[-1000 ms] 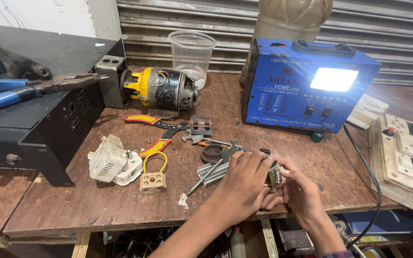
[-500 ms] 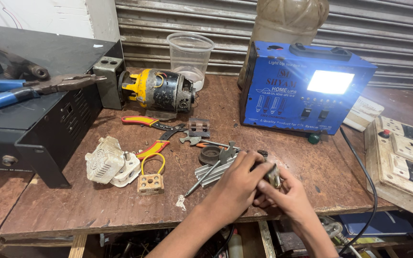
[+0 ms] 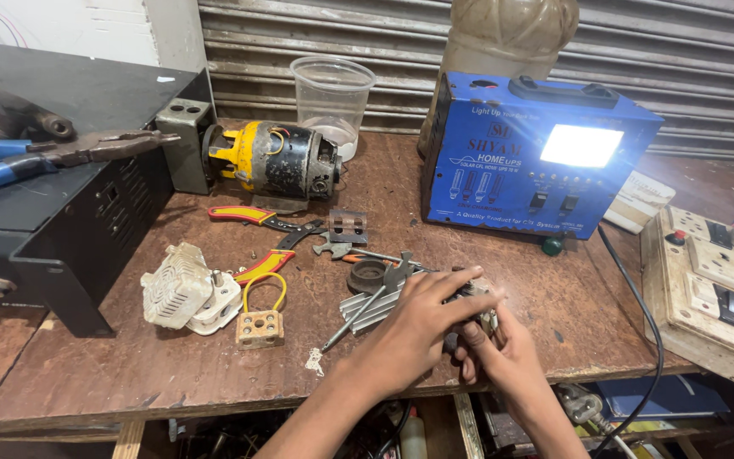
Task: The person uses pliers to remove a metal piece from a small black electrical component on a cluttered workbench. They then open a drawer and rummage through various parts, placing a few items on the table.
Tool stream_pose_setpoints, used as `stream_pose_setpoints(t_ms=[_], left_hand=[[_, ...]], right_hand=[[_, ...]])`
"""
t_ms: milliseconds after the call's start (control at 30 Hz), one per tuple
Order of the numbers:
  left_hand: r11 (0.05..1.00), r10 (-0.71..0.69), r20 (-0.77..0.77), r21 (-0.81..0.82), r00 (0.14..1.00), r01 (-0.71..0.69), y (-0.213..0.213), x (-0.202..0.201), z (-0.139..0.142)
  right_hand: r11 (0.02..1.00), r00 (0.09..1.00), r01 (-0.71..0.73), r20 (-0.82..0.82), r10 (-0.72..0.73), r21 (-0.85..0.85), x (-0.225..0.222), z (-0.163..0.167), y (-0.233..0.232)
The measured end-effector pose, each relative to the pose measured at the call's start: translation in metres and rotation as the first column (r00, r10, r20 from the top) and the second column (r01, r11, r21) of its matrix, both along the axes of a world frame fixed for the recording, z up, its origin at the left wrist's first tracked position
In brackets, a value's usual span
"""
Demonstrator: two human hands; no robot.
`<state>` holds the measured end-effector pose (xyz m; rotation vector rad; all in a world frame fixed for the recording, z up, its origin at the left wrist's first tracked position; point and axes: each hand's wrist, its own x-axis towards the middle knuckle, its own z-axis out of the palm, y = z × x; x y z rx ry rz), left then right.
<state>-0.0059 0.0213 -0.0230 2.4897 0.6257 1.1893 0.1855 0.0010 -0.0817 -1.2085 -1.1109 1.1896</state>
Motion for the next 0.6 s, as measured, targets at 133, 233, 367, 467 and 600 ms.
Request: stream_pose_setpoints(t_ms=[133,233,367,467,600], left_hand=[[0.998,0.054,0.037,0.044,0.998,-0.055,-0.001,0.001,0.001],[0.985,0.124,0.078,0.115,0.989,-0.132,-0.001,0.002,0.003],[0.986,0.130,0.103,0.094,0.986,-0.140,-0.004,-0.003,0.004],[0.987,0.133,0.113,0.073,0.985,-0.142,-0.007,-0.007,0.006],[0.989,0.120,0.145,0.073,0.982,-0.132,-0.009,-0.007,0.007]], right_hand=[[0.998,0.999,-0.052,-0.004,0.052,0.043,0.008,-0.005,0.000],[0.996,0.997,-0.067,-0.023,0.069,0.058,0.011,-0.006,0.001],[0.999,0.998,-0.048,-0.026,0.049,0.021,0.011,0.000,0.001],[0.999,0.999,-0.041,-0.006,0.041,0.026,0.003,0.003,0.002],[0.998,0.999,-0.053,-0.003,0.053,0.032,0.000,0.007,-0.002]])
